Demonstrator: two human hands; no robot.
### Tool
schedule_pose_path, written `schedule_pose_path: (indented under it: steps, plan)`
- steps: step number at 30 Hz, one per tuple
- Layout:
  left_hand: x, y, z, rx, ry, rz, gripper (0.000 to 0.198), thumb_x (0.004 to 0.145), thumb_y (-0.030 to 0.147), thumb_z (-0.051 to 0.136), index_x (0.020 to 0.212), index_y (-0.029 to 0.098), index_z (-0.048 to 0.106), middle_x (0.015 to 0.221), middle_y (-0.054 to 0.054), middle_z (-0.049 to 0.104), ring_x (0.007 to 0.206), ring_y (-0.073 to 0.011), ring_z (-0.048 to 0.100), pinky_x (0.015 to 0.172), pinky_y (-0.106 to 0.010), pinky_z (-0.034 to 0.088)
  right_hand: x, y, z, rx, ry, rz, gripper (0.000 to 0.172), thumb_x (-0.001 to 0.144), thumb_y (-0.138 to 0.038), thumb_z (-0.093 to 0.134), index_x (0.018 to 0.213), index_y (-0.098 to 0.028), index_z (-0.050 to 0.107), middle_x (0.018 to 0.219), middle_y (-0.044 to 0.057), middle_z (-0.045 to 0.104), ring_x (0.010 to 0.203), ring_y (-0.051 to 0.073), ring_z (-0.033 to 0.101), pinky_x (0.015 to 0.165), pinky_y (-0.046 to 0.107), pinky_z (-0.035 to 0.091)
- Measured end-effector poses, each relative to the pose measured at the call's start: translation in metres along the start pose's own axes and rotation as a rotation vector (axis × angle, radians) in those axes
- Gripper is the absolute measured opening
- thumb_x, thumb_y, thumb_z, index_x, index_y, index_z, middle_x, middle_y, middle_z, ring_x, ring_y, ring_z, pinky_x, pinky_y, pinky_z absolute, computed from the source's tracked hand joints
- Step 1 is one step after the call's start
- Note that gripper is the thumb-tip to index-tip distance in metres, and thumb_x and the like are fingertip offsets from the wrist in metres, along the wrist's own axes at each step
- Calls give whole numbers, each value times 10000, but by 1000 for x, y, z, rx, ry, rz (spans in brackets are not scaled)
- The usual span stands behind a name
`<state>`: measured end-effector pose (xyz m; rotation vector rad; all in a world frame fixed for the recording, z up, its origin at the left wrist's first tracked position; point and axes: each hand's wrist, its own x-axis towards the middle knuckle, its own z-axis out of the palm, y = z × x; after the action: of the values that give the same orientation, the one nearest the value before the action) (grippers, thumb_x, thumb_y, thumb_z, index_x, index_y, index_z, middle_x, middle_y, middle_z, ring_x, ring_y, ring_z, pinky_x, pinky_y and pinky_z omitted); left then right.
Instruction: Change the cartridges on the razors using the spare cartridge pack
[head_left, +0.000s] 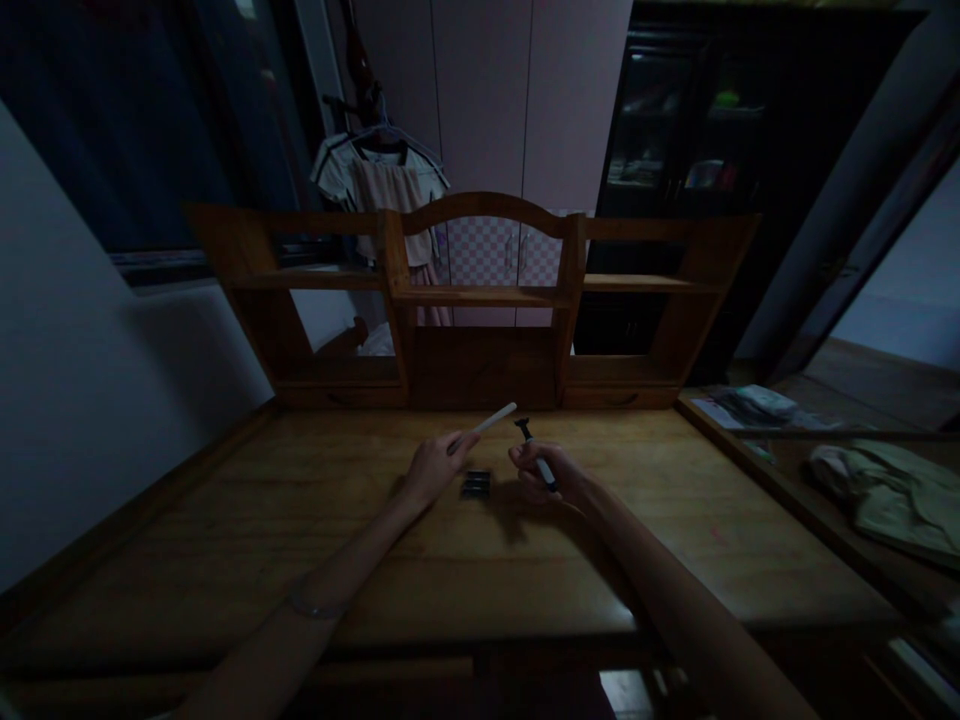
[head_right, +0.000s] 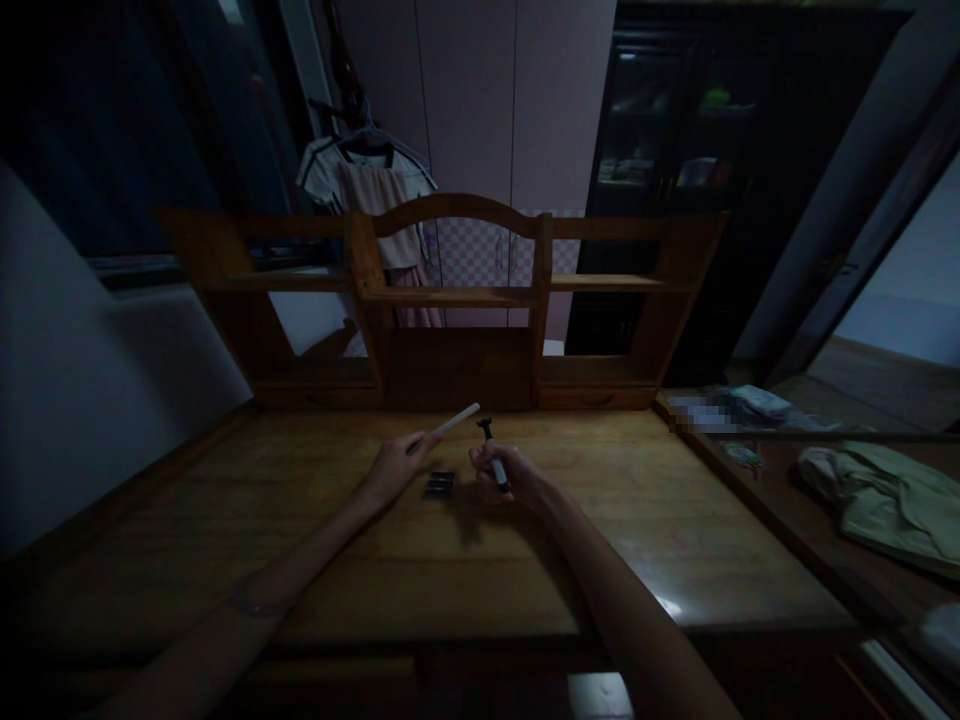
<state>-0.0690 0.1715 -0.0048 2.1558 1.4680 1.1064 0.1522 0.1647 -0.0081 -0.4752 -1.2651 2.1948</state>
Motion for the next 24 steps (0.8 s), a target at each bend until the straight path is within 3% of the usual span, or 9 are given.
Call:
schedule_pose_path:
  steps: [5,11,16,24]
  plan:
    - [-1,-2,1,10,-26,45,449,842,532,405,695,153,594,588,20,481,570,-103,408,548,-219,264,-1,0,1,-5,16,18,88,697,-260,441,692,-204,374,385,-71,427,246,92,315,273,192,266]
    - [2,-10,5,35,2,1,455,845,537,401,715,152,606,596,20,484,566,-102,408,543,-221,260,-1,-1,1,-24,49,-8,102,689,-258,451,688,-204,364,382,-72,431,252,92,327,280,188,271]
    - [0,-8,5,-29,-47,80,452,849,522,409,682,144,592,581,33,453,556,-91,394,537,-213,260,0,-2,2,-26,40,15,114,680,-264,457,682,-206,359,380,-71,436,243,94,323,274,191,263]
    - [1,-8,4,-41,-55,40,487,857,530,384,667,134,592,591,25,472,558,-98,400,535,-219,266,0,-1,-1,-31,8,-4,81,709,-261,435,695,-203,380,355,-73,420,236,94,298,277,189,258]
